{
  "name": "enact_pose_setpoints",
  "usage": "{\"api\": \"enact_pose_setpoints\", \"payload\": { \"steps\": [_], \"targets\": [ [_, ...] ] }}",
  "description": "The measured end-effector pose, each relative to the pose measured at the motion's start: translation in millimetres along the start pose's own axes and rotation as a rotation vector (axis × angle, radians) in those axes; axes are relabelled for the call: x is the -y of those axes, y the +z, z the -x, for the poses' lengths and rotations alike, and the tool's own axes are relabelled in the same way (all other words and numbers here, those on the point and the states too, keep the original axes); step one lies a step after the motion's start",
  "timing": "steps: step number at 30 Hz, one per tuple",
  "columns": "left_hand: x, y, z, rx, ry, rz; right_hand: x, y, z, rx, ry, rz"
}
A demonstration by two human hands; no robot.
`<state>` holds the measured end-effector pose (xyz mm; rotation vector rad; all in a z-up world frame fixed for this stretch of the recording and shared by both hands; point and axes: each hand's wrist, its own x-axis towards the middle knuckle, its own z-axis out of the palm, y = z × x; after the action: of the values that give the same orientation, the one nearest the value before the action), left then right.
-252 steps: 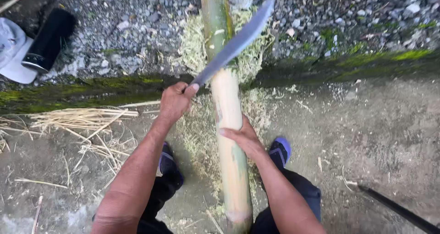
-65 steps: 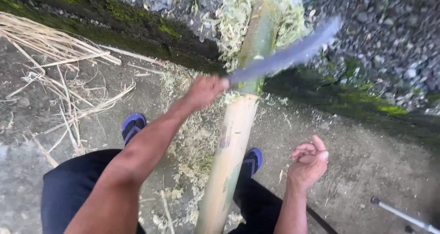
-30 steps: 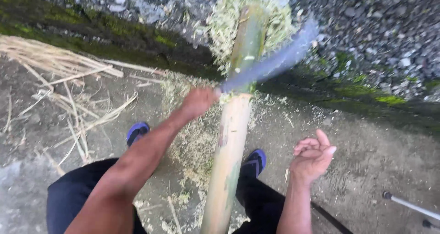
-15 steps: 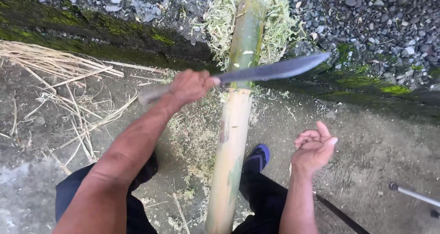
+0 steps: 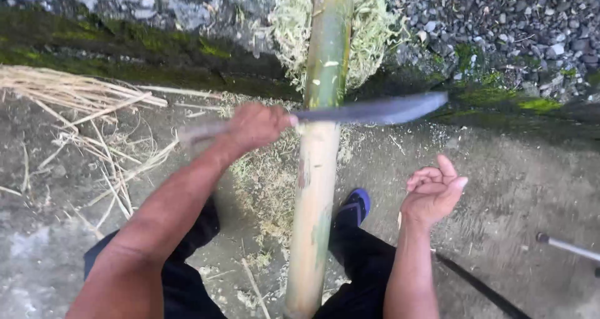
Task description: Using a machete to shave and carve the outer layer of a bamboo stalk.
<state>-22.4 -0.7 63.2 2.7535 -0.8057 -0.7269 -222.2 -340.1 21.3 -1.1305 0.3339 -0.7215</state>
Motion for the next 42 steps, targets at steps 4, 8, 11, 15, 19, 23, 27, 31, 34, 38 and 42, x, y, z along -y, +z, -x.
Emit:
{"api": "enact_pose_setpoints", "payload": {
  "steps": [4,8,11,15,19,23,27,31,34,38,42],
  "targets": [
    [6.5,4.1,-12.1,-0.298,-0.143,0.214,-3.0,-1.6,-1.7,-0.027,-0.003,0.054],
    [-8.3,-23.4,5.1,-0.083,-0.088,0.027,-1.3,-5.0,6.9,-0.041,0.008,0.041],
    [-13.4,-37.7,7.9,-0.106,-0.123,0.001,-4.2,-0.7,2.0,-0.032,0.003,0.035],
    [-24.0,-27.9,12.4,0.004,-0.004,-0.128,-5.0,-4.6,-4.7,-0.028,-0.023,0.007],
    [-15.3,-25.2,0.8,-0.403,-0.062,0.049,-2.1,-4.9,-1.9,-0.018,-0.013,0.019],
    [-52.6,-75.9,32.6,0.067,-0.126,-0.168,-3.3,-11.6,-0.3,-0.076,-0.032,0.016],
    [-39.8,-76.9,27.3,-0.119,-0.215,-0.050,-1.1,-8.6,-0.3,-0.079,-0.061,0.032],
    [-42.9,-55.3,35.2,-0.089,0.028,-0.239,-0.6,-18.7,0.3,-0.102,-0.026,-0.001],
    [-56.7,-80.6,45.2,-0.083,-0.195,-0.214,0.5,-17.2,-0.3,-0.099,-0.030,-0.031],
    [-62.8,-66.6,57.6,0.113,-0.188,-0.269,-0.8,-21.0,-1.0,-0.088,-0.029,-0.013],
    [-70.7,-35.0,73.1,0.104,-0.146,-0.150,8.5,12.2,23.0,0.063,-0.255,0.575]
  ]
}}
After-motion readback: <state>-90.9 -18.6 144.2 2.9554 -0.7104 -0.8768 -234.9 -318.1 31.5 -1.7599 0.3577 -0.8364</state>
